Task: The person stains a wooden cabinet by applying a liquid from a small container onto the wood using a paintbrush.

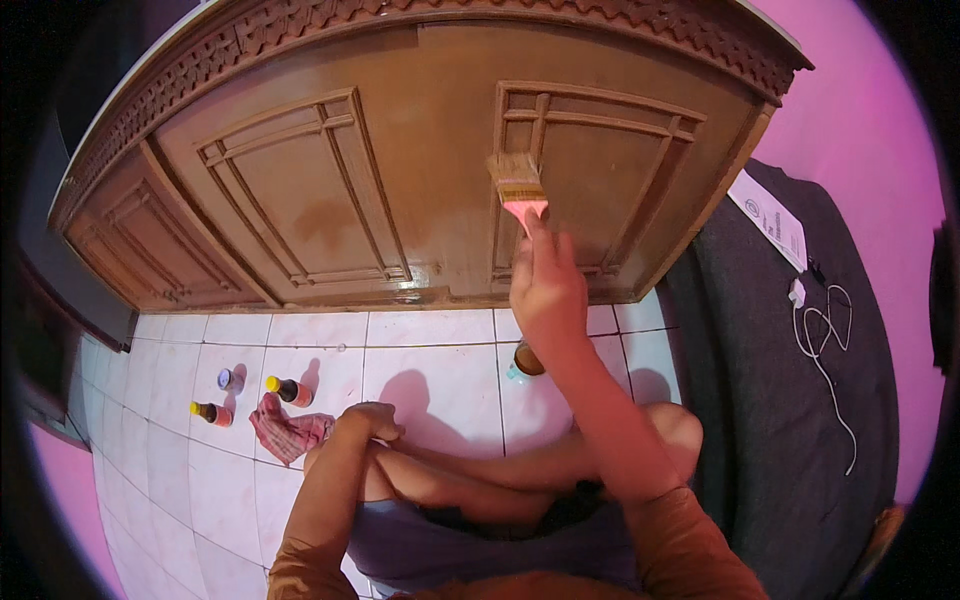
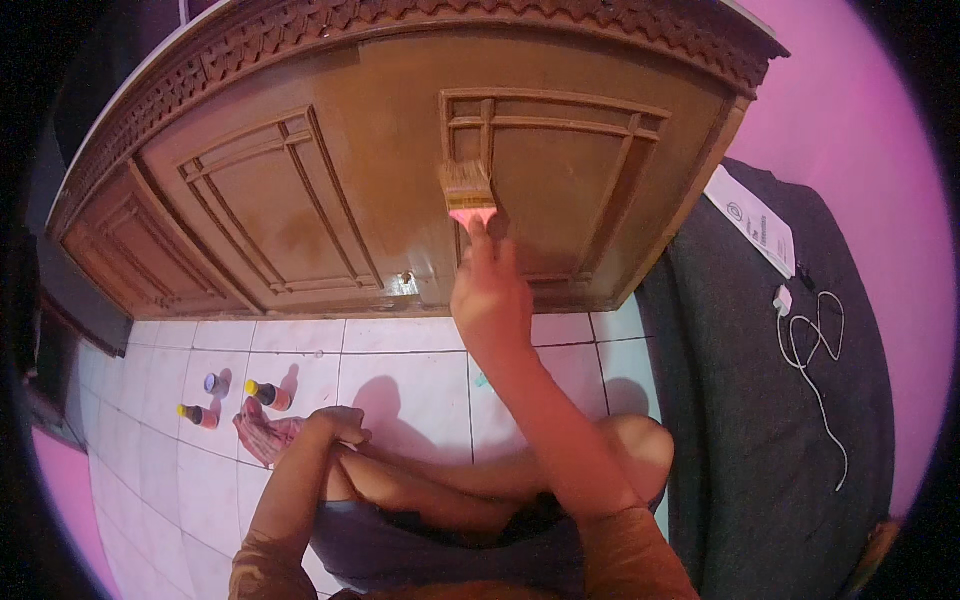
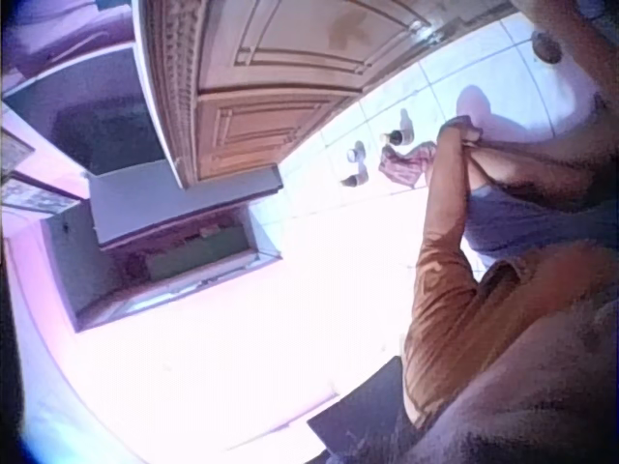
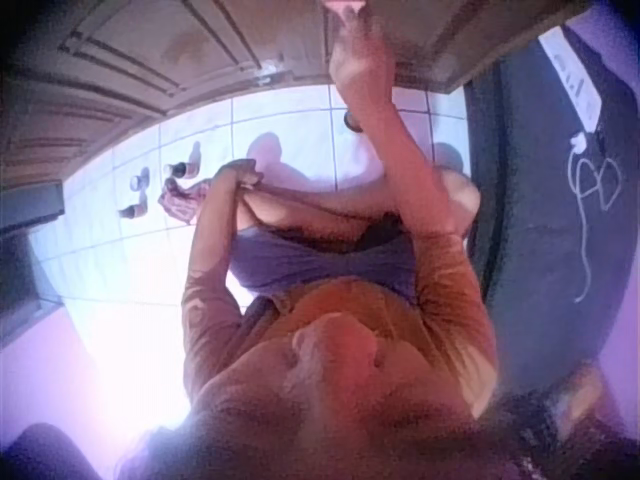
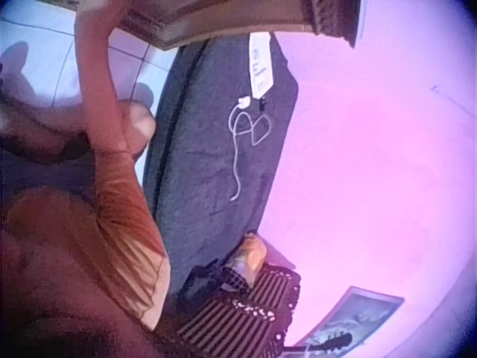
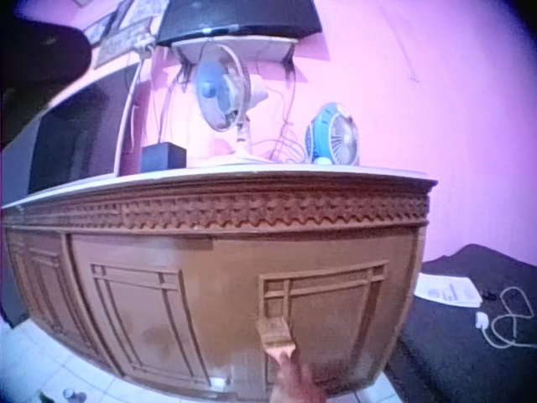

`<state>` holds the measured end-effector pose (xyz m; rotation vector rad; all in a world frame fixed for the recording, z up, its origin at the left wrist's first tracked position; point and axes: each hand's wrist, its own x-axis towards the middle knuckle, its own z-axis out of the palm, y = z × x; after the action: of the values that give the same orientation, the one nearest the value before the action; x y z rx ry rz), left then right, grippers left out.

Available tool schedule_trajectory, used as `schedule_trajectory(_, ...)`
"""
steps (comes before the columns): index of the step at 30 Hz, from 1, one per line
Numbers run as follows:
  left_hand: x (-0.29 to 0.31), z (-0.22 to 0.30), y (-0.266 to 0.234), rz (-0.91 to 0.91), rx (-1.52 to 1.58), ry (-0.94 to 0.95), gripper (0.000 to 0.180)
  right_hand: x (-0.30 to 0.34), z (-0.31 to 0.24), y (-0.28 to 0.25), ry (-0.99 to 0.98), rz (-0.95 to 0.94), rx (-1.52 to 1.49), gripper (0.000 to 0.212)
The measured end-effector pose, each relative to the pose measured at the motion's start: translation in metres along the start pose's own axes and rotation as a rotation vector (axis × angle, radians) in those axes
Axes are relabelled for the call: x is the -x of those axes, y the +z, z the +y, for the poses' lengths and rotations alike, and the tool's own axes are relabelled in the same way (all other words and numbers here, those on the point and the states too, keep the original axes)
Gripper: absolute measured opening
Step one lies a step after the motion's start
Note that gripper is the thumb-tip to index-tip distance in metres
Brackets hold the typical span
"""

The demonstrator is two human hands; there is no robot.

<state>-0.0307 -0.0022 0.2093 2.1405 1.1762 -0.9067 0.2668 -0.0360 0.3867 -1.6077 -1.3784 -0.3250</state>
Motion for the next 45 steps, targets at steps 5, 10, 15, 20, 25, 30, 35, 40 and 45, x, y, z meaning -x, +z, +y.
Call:
schedule_trajectory(5,0.002,0.003,-0.006,-0.083,0.018,-0.002,0.056,-0.007,-0.018,-0.013,-0.008,0.069,-0.079,0.039)
schedule_trajectory(10,-0.001,0.000,-0.004,-0.019,0.031,0.003,0.055,-0.036,-0.026,-0.015,0.115,-0.018,0.000,0.036)
schedule_trajectory(15,0.007,0.004,-0.010,-0.057,0.049,0.015,0.051,-0.030,-0.023,-0.021,0.024,-0.022,-0.165,0.040)
schedule_trajectory(20,0.003,0.000,-0.003,-0.015,0.046,0.010,0.050,-0.038,-0.031,-0.016,0.082,-0.060,-0.016,0.034)
schedule_trajectory(25,0.004,0.002,-0.004,-0.086,0.050,0.014,0.051,-0.043,-0.034,-0.022,0.111,-0.053,-0.078,0.036)
schedule_trajectory(30,0.003,0.002,-0.004,-0.068,0.038,0.025,0.050,-0.043,-0.031,-0.024,0.075,-0.061,-0.045,0.037)
schedule_trajectory(35,-0.003,0.000,-0.005,-0.109,0.011,-0.007,0.058,-0.051,-0.033,-0.033,0.146,-0.159,0.075,0.036)
schedule_trajectory(40,0.002,0.006,-0.007,-0.129,0.048,-0.044,0.062,-0.050,-0.032,-0.034,0.139,-0.118,0.010,0.038)
schedule_trajectory(45,0.003,0.007,-0.012,-0.184,-0.001,-0.036,0.060,-0.039,-0.031,-0.029,0.133,-0.100,0.018,0.033)
